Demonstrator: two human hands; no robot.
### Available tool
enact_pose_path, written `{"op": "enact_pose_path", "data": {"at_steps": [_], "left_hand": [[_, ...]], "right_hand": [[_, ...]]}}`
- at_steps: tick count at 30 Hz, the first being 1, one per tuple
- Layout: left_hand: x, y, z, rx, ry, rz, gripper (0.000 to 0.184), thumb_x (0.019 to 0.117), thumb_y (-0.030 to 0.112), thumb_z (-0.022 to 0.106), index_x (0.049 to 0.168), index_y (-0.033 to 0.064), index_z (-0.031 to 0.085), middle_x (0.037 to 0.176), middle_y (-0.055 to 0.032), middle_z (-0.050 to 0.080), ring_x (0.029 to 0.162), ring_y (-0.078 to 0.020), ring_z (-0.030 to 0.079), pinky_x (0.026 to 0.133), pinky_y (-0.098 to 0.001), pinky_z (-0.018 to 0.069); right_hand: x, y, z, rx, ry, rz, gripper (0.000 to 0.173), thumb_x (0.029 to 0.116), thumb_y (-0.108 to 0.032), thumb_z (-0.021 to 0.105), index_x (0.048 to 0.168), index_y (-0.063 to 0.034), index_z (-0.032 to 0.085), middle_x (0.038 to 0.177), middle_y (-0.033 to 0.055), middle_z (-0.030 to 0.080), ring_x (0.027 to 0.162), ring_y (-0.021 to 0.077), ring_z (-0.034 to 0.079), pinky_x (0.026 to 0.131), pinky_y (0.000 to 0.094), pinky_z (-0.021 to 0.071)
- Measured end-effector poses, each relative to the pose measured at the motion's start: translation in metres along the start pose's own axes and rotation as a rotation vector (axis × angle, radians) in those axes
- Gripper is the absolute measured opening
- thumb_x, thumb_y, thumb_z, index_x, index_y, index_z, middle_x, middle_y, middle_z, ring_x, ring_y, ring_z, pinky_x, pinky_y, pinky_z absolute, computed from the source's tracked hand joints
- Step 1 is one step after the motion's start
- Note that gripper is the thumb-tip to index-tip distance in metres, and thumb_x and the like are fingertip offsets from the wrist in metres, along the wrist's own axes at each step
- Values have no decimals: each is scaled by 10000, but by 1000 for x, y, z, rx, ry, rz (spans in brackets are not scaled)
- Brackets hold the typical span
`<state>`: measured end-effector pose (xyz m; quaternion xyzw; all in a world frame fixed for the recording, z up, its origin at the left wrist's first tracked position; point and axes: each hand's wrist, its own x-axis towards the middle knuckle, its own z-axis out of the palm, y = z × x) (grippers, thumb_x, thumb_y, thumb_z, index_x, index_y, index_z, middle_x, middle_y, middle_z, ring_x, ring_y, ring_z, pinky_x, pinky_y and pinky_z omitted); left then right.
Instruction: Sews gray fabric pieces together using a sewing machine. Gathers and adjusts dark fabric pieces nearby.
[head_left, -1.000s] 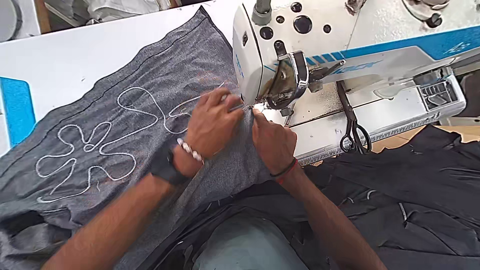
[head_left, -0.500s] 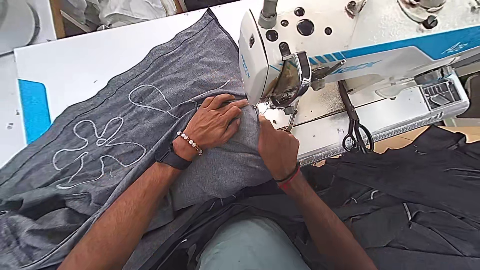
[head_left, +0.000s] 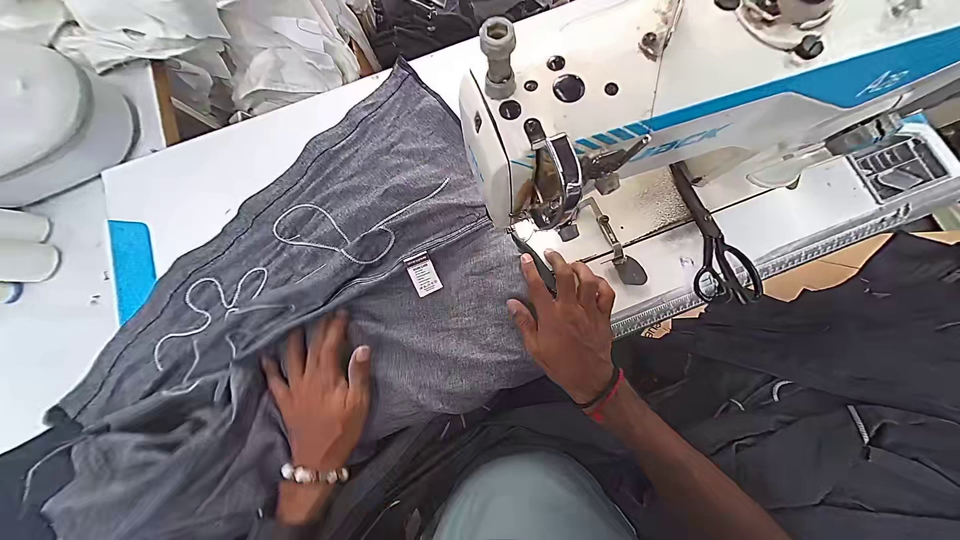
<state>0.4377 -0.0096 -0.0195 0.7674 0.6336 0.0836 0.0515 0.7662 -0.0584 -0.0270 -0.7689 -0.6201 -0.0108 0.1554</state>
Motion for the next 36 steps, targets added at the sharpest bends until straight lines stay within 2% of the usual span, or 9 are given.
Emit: {"op": "enact_pose_path", "data": {"at_steps": [3, 5, 8, 11, 16, 20, 25, 31, 36], "left_hand": [[79, -65, -5, 58, -106, 253, 902, 943, 814, 267, 1576, 193, 427, 1622, -92, 422, 1538, -382, 286, 1229, -684, 119], [124, -69, -26, 175, -192, 322, 833, 975, 755, 328, 1556, 171, 452, 1588, -115, 462, 1493, -379, 375, 1196, -681, 238], [134, 24, -59, 159, -126, 339, 418, 982, 351, 676, 1306, 86, 674, 1287, -185, 683, 1225, -453, 607, 988, -715, 441], [113, 129, -28, -361, 7, 450, 251, 1020, 246, 576, 1186, 140, 733, 1196, -36, 721, 1190, -225, 636, 1033, -469, 513], [112, 155, 44, -295, 105, 745, 332, 1061, 240, 475, 1285, 169, 709, 1415, 7, 637, 1379, -200, 531, 1154, -414, 421], [110, 141, 41, -267, 59, 788, 394, 1067, 264, 439, 1381, 181, 661, 1489, 37, 587, 1431, -185, 481, 1186, -412, 384], [115, 138, 41, -272, 5, 784, 420, 1075, 278, 420, 1434, 186, 618, 1528, 43, 548, 1456, -175, 446, 1205, -409, 356], [135, 127, 34, -262, -24, 920, 412, 1061, 293, 431, 1413, 254, 641, 1501, 39, 568, 1422, -204, 471, 1172, -450, 361], [150, 124, 27, -192, -37, 996, 429, 1022, 277, 443, 1381, 351, 665, 1466, 39, 595, 1374, -259, 487, 1125, -488, 344]], "right_hand": [[-4, -12, 0, -25, -41, 28, 737, 996, -726, 320, 1571, -284, 455, 1612, 114, 424, 1423, 377, 419, 1155, 617, 274], [-5, -17, -1, -30, -54, 34, 777, 982, -756, 302, 1583, -281, 434, 1628, 135, 396, 1451, 403, 388, 1174, 642, 247], [1, -11, -14, 102, -34, 42, 669, 1007, -702, 369, 1438, -255, 617, 1527, 101, 529, 1371, 373, 482, 1105, 618, 352], [23, 27, -31, 274, 104, 71, 329, 1054, -362, 531, 1156, -150, 762, 1162, 80, 734, 1086, 278, 691, 898, 513, 569], [51, 98, -52, 185, 49, 59, 329, 928, -46, 590, 1182, -159, 766, 1158, 155, 694, 1052, 355, 663, 823, 550, 549], [53, 86, -37, 263, -36, -78, 251, 927, -125, 642, 1122, -182, 789, 1077, 112, 700, 987, 295, 673, 782, 494, 573], [51, 26, -6, 284, 181, -166, 206, 980, -197, 627, 1120, -183, 777, 1051, 77, 697, 977, 267, 648, 777, 423, 546], [26, 19, 1, 236, 112, -360, 388, 988, -118, 506, 1273, -262, 726, 1393, -95, 662, 1351, 154, 540, 1078, 453, 398], [19, 13, 6, 131, 224, -241, 312, 982, -142, 548, 1173, -248, 771, 1296, -101, 716, 1183, 152, 631, 974, 414, 442]]}}
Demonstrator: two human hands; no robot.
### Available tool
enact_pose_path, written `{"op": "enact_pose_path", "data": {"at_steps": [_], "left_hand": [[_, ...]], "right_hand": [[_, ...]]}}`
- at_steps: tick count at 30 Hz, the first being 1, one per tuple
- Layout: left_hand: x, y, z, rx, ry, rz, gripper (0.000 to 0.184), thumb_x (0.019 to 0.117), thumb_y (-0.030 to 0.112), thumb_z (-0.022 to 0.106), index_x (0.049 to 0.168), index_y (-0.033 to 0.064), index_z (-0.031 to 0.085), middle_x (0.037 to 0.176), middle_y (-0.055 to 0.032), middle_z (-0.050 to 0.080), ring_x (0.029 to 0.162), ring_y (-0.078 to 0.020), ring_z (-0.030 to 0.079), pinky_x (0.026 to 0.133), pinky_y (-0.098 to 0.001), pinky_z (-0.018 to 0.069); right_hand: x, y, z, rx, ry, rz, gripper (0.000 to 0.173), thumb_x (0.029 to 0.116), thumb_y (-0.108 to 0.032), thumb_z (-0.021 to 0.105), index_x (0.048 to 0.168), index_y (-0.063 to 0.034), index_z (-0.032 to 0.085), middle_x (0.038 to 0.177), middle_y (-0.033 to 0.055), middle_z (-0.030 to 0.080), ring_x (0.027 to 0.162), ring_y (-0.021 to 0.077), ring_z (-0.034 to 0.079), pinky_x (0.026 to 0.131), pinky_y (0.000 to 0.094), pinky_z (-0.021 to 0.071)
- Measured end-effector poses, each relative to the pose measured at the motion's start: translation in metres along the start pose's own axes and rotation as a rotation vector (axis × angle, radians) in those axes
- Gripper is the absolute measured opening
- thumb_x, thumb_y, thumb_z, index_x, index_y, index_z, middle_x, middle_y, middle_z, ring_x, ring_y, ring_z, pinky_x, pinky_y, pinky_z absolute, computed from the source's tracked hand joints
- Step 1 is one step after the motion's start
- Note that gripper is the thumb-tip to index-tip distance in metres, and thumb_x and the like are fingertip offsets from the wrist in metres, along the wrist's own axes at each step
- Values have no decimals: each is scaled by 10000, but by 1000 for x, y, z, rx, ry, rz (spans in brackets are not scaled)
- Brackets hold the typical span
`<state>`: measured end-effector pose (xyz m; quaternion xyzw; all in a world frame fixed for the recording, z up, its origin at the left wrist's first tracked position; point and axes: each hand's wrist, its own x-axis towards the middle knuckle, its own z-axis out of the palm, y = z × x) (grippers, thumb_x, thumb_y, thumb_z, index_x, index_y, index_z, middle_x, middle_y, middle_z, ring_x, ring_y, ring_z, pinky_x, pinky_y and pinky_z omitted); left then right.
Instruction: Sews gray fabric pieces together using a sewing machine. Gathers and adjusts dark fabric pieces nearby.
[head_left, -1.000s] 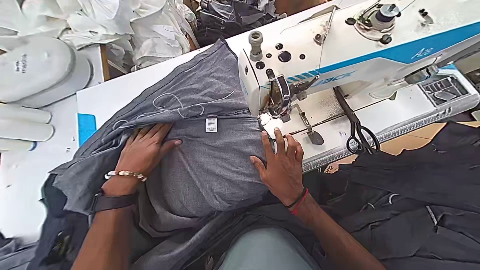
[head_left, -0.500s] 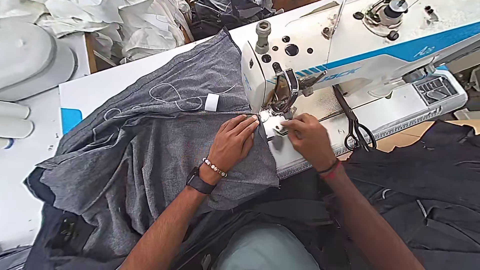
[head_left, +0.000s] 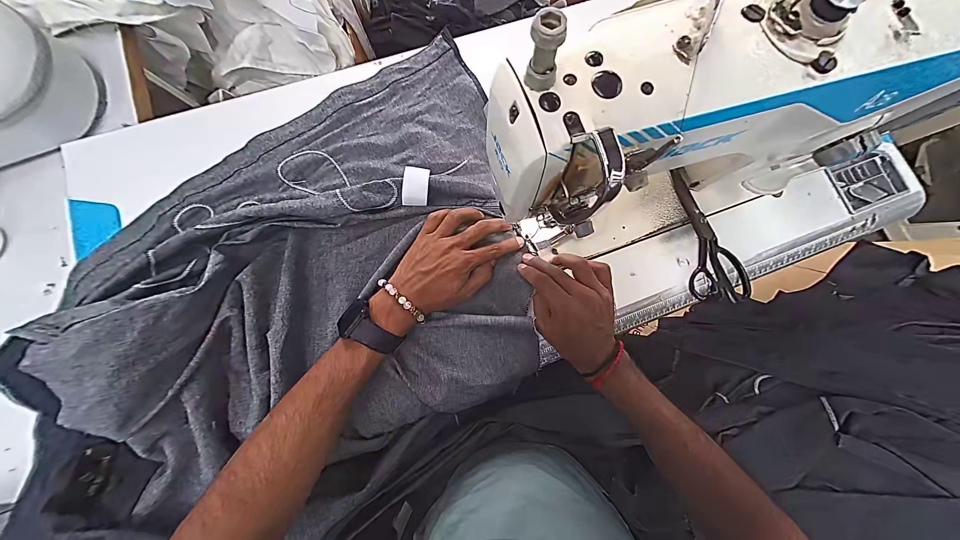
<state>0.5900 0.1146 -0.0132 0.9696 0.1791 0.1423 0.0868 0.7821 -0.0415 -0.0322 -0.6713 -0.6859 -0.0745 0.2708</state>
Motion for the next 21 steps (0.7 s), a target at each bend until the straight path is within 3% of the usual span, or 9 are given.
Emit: {"op": "enact_pose_path", "data": {"at_steps": [2, 4, 8, 10, 12, 14, 16, 17, 21], "left_hand": [[1, 8, 4, 8, 22, -33, 405, 1012, 306, 475, 1356, 351, 683, 1437, 11, 612, 1349, -270, 498, 1116, -496, 342], [3, 24, 11, 17, 56, -110, 393, 1008, 423, 509, 1349, 339, 687, 1433, -16, 602, 1348, -268, 490, 1111, -497, 339], [-3, 65, 27, 122, 40, -329, 679, 953, 717, 449, 1512, 338, 521, 1606, -3, 433, 1483, -263, 370, 1208, -525, 264], [-6, 72, 30, 119, 38, -376, 684, 961, 694, 454, 1517, 301, 521, 1624, 18, 415, 1505, -257, 345, 1224, -531, 236], [-8, 68, 29, 81, 80, -361, 548, 998, 546, 489, 1438, 245, 612, 1568, 18, 498, 1482, -252, 398, 1210, -517, 297], [-11, 63, 26, 48, 69, -326, 452, 1056, 441, 453, 1430, 253, 624, 1571, 32, 498, 1496, -231, 385, 1213, -497, 306], [-12, 61, 25, 51, 54, -309, 456, 1072, 448, 431, 1459, 272, 596, 1589, 39, 476, 1507, -219, 364, 1222, -494, 289], [-11, 61, 26, 70, 50, -317, 461, 1071, 455, 424, 1467, 284, 587, 1595, 46, 468, 1511, -218, 358, 1223, -493, 284], [-9, 60, 26, 96, 55, -326, 426, 1073, 417, 426, 1436, 301, 617, 1576, 28, 485, 1486, -252, 370, 1195, -495, 288]], "right_hand": [[-1, -3, 2, -66, 71, 35, 266, 972, -134, 568, 1078, -235, 790, 1215, -106, 747, 1036, 154, 649, 878, 400, 431], [0, -2, 1, -59, 100, 90, 246, 961, -154, 572, 1040, -217, 796, 1159, -88, 765, 995, 168, 659, 843, 409, 437], [14, 6, -7, 61, -45, 349, 278, 949, -388, 638, 949, -127, 733, 1014, 91, 673, 967, 299, 631, 795, 491, 508], [35, 1, -12, 99, -160, 373, 246, 876, -333, 690, 798, -100, 703, 957, 114, 666, 957, 330, 634, 770, 503, 525], [54, -10, -20, 155, -271, 382, 221, 833, -299, 714, 758, -93, 686, 981, 110, 684, 980, 323, 641, 770, 501, 533], [48, -17, -26, 268, -254, 450, 206, 861, -284, 710, 878, -78, 704, 987, 88, 702, 893, 258, 669, 707, 458, 545], [19, -28, -36, 446, -297, 578, 453, 946, -319, 664, 1305, -46, 619, 1038, 88, 729, 839, 223, 717, 712, 455, 606], [1, -38, -39, 513, -317, 631, 531, 958, -347, 638, 1387, -43, 565, 987, 86, 736, 794, 208, 712, 687, 442, 596], [-48, -73, -41, 801, -173, 742, 405, 995, -247, 586, 1325, -17, 632, 860, -3, 716, 689, 37, 651, 616, 240, 567]]}}
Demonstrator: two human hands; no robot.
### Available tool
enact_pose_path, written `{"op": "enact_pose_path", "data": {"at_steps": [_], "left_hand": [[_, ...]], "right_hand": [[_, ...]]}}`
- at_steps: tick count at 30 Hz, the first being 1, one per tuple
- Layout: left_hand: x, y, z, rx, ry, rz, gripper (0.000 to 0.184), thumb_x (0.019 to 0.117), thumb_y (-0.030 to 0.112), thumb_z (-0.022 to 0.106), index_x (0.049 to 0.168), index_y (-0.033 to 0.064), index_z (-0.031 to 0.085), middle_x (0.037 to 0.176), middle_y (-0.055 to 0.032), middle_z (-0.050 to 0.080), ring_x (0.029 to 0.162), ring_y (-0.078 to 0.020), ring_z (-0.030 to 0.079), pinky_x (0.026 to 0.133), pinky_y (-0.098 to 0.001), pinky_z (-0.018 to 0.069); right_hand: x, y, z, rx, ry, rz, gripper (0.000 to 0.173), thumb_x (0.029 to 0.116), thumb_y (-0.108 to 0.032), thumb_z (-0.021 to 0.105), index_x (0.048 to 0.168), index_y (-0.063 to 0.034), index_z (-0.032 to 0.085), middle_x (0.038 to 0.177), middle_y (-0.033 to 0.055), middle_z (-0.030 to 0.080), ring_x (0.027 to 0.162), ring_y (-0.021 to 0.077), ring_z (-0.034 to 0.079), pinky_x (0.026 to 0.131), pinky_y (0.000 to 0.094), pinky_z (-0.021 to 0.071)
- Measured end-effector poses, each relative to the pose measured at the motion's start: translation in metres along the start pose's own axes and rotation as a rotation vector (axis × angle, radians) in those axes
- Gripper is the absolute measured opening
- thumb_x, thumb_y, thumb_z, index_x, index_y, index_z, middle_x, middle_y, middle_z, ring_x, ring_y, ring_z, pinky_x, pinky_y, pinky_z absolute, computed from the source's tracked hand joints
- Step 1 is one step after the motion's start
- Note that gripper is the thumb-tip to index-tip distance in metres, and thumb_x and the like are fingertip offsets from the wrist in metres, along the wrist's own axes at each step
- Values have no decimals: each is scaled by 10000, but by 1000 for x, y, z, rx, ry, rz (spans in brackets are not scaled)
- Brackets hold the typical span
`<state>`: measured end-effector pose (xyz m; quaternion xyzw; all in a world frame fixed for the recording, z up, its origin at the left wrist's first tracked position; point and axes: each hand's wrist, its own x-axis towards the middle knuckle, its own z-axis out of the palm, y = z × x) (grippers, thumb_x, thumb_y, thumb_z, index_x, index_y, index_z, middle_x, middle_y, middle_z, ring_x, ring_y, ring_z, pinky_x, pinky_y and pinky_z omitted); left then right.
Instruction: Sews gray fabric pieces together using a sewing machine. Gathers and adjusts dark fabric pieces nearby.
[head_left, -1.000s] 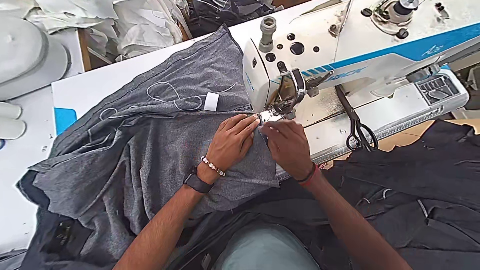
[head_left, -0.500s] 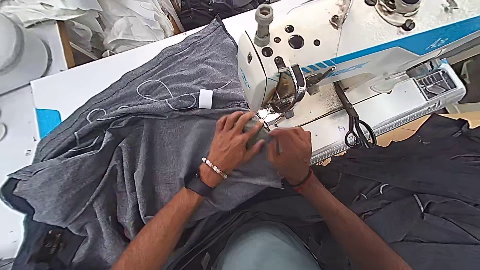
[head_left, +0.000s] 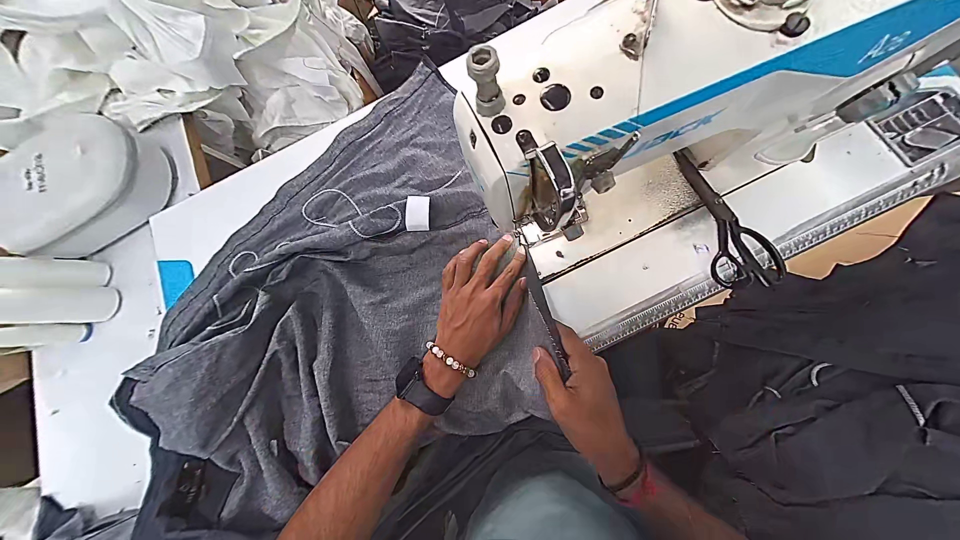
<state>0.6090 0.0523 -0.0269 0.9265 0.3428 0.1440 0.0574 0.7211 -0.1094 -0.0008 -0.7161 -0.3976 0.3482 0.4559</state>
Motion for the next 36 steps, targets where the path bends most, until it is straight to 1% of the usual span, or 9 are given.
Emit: {"op": "enact_pose_path", "data": {"at_steps": [3, 5, 9, 19, 23, 25, 27, 33, 36], "left_hand": [[2, -4, -1, 21, 42, 17, 391, 1067, 408, 455, 1390, 323, 658, 1527, 22, 531, 1445, -248, 403, 1164, -479, 300], [4, -8, -1, 27, 57, 35, 376, 1064, 405, 468, 1372, 332, 672, 1505, 18, 550, 1430, -246, 416, 1156, -474, 304], [8, -13, -3, 46, 63, 77, 366, 1057, 414, 486, 1356, 335, 682, 1465, 20, 578, 1402, -249, 439, 1140, -473, 314], [17, -25, -9, 82, 72, 207, 332, 1039, 422, 529, 1287, 328, 728, 1384, 11, 619, 1310, -243, 490, 1110, -465, 314], [10, -4, -10, 113, 37, 121, 347, 1036, 325, 501, 1309, 266, 707, 1427, -13, 604, 1382, -274, 470, 1153, -486, 325], [4, 7, -6, 80, 36, 28, 370, 1038, 303, 486, 1347, 261, 685, 1457, -22, 583, 1408, -278, 446, 1157, -472, 333], [2, 3, -2, 49, 53, 30, 372, 1044, 316, 485, 1357, 267, 681, 1478, -24, 567, 1415, -273, 441, 1162, -468, 332], [11, -16, -6, 44, 55, 175, 352, 1039, 392, 511, 1301, 277, 716, 1442, 2, 590, 1371, -249, 462, 1142, -461, 312], [5, 1, -7, 76, 31, 79, 366, 1040, 335, 480, 1324, 251, 695, 1466, -2, 579, 1404, -265, 448, 1157, -475, 322]], "right_hand": [[6, 1, -1, 59, 46, -24, 383, 1017, -213, 574, 1330, -4, 644, 904, 5, 744, 724, 16, 671, 640, 212, 575], [12, 3, -2, 9, 55, -43, 396, 1021, -225, 566, 1343, -7, 644, 877, 3, 738, 682, 17, 651, 602, 215, 556], [20, 1, -8, -71, 44, -46, 392, 1028, -237, 554, 1356, -52, 661, 897, 2, 752, 690, 17, 655, 611, 220, 555], [36, 5, -8, -183, 89, -54, 381, 1005, -229, 546, 1329, -106, 704, 701, -24, 669, 507, 42, 510, 489, 251, 451], [42, 3, -6, -258, 95, -52, 395, 992, -243, 550, 1334, -122, 706, 689, -17, 677, 502, 71, 529, 494, 280, 460], [42, 1, -7, -285, 92, -54, 390, 997, -253, 545, 1327, -130, 710, 739, -10, 708, 551, 77, 583, 525, 287, 490], [44, 0, -9, -307, 91, -66, 382, 1000, -257, 540, 1315, -135, 719, 779, -5, 734, 587, 80, 622, 544, 293, 514], [41, 2, -11, -340, 116, -100, 378, 988, -226, 535, 1290, -123, 738, 676, -14, 690, 501, 83, 563, 479, 298, 469], [39, 2, -11, -347, 108, -92, 393, 986, -226, 528, 1307, -122, 729, 644, -17, 665, 472, 83, 525, 463, 295, 446]]}}
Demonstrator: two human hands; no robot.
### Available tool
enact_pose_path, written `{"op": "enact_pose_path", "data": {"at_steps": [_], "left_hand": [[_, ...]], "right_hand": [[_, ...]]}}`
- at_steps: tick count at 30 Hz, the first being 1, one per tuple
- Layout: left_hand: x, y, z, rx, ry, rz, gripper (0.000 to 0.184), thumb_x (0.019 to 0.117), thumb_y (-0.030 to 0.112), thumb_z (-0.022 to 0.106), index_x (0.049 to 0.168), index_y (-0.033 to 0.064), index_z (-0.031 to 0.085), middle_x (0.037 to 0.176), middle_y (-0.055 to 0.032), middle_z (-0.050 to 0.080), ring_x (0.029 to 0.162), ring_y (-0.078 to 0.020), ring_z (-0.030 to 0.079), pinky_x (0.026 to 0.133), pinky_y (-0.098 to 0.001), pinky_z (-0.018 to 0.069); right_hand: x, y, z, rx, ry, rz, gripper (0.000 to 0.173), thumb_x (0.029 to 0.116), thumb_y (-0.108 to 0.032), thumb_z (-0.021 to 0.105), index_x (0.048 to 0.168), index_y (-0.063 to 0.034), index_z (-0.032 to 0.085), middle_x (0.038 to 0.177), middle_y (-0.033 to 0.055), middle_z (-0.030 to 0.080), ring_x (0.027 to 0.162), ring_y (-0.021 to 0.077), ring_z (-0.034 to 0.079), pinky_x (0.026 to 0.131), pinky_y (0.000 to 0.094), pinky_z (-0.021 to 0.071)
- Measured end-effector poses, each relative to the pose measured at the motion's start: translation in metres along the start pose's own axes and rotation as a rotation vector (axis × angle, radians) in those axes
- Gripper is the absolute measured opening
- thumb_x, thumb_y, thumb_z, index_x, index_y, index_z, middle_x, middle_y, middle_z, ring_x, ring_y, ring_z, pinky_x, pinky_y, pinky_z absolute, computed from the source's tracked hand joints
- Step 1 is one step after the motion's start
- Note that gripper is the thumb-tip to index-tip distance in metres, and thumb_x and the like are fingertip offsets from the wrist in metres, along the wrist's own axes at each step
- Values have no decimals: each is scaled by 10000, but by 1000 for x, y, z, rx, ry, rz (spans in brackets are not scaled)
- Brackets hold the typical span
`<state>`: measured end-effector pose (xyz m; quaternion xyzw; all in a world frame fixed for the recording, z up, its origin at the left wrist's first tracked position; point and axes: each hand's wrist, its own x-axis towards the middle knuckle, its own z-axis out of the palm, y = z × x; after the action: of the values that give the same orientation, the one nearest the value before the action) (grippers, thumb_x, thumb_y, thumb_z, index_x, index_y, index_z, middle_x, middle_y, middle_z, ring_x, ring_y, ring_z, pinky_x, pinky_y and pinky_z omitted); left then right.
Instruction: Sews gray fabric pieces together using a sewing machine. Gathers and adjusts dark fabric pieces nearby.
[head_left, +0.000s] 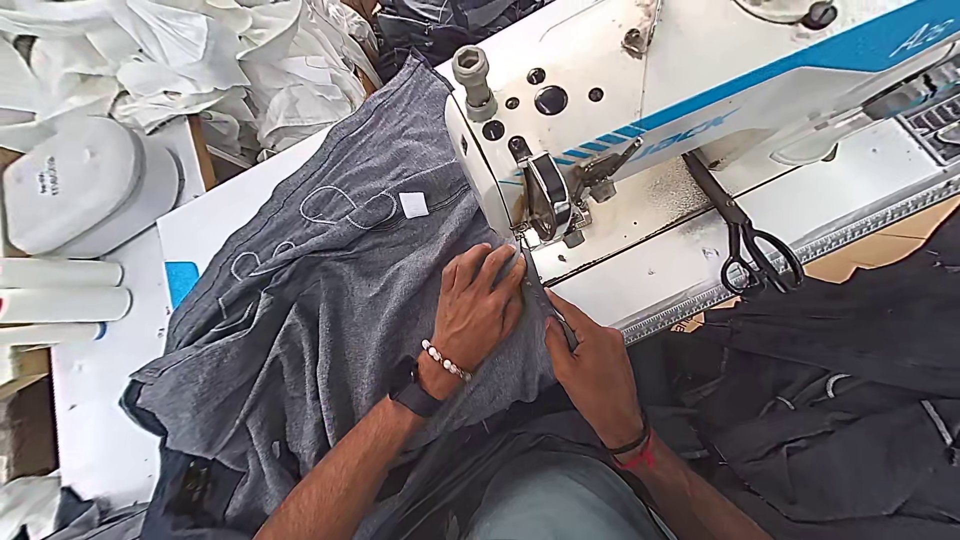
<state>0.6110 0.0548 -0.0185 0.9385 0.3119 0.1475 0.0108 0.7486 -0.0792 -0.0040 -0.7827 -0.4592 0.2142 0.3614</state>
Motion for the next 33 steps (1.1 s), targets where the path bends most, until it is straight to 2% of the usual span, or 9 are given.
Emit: {"op": "enact_pose_path", "data": {"at_steps": [3, 5, 10, 16, 20, 23, 25, 29, 33], "left_hand": [[-8, 15, 5, -16, -11, -106, 420, 1046, 342, 441, 1401, 249, 646, 1529, -6, 527, 1434, -275, 419, 1163, -472, 323], [-7, 3, 6, -29, -7, -59, 422, 1045, 369, 448, 1412, 280, 637, 1533, -8, 522, 1442, -274, 408, 1163, -483, 314], [3, -19, 3, -26, 20, 103, 366, 1035, 391, 501, 1323, 291, 703, 1455, 3, 579, 1382, -248, 450, 1147, -462, 304], [-9, 14, 6, -30, 1, -86, 396, 1045, 306, 445, 1362, 224, 668, 1518, -13, 540, 1433, -274, 431, 1161, -468, 340], [-3, -11, 4, -67, -7, 21, 388, 1042, 373, 476, 1360, 287, 680, 1501, -9, 546, 1419, -260, 427, 1159, -465, 317], [1, -20, 3, -54, 8, 94, 366, 1036, 381, 501, 1322, 280, 705, 1454, -13, 581, 1389, -256, 453, 1149, -458, 323], [-1, -9, 2, -30, 8, 61, 362, 1033, 335, 485, 1305, 252, 708, 1463, -16, 578, 1397, -267, 454, 1147, -464, 335], [-10, 11, 8, -38, -11, -91, 414, 1046, 311, 427, 1382, 233, 656, 1547, -18, 511, 1447, -276, 416, 1181, -461, 324], [-4, -11, 4, -64, -16, 29, 391, 1036, 351, 468, 1349, 263, 686, 1518, -25, 534, 1430, -272, 426, 1174, -466, 323]], "right_hand": [[-1, 1, -1, -13, -4, -3, 395, 980, -226, 533, 1306, -120, 730, 639, -16, 660, 468, 80, 518, 458, 293, 442], [0, 1, -1, -9, 9, -13, 388, 978, -215, 537, 1297, -117, 735, 644, -15, 665, 467, 78, 519, 456, 289, 444], [-1, 0, 1, -17, 21, -26, 393, 972, -200, 538, 1302, -113, 731, 645, -8, 672, 468, 83, 535, 458, 294, 454], [0, 0, 1, -37, 12, -25, 398, 978, -206, 532, 1311, -106, 724, 651, -6, 675, 471, 90, 539, 461, 294, 456], [1, -1, -2, -36, 16, -46, 390, 971, -188, 536, 1296, -94, 731, 608, -15, 638, 449, 78, 500, 444, 281, 429], [2, -1, 0, -33, 18, -44, 392, 975, -192, 538, 1306, -95, 724, 624, -8, 653, 460, 88, 523, 455, 289, 445], [2, -1, 2, -37, 17, -40, 401, 975, -189, 532, 1318, -97, 718, 626, -5, 651, 464, 95, 527, 457, 299, 447], [4, 1, 1, -59, 14, -47, 409, 970, -192, 525, 1318, -100, 719, 627, -4, 652, 471, 102, 531, 463, 309, 450], [5, 0, 0, -55, 14, -58, 403, 965, -181, 530, 1307, -88, 723, 617, 1, 646, 464, 100, 518, 462, 302, 442]]}}
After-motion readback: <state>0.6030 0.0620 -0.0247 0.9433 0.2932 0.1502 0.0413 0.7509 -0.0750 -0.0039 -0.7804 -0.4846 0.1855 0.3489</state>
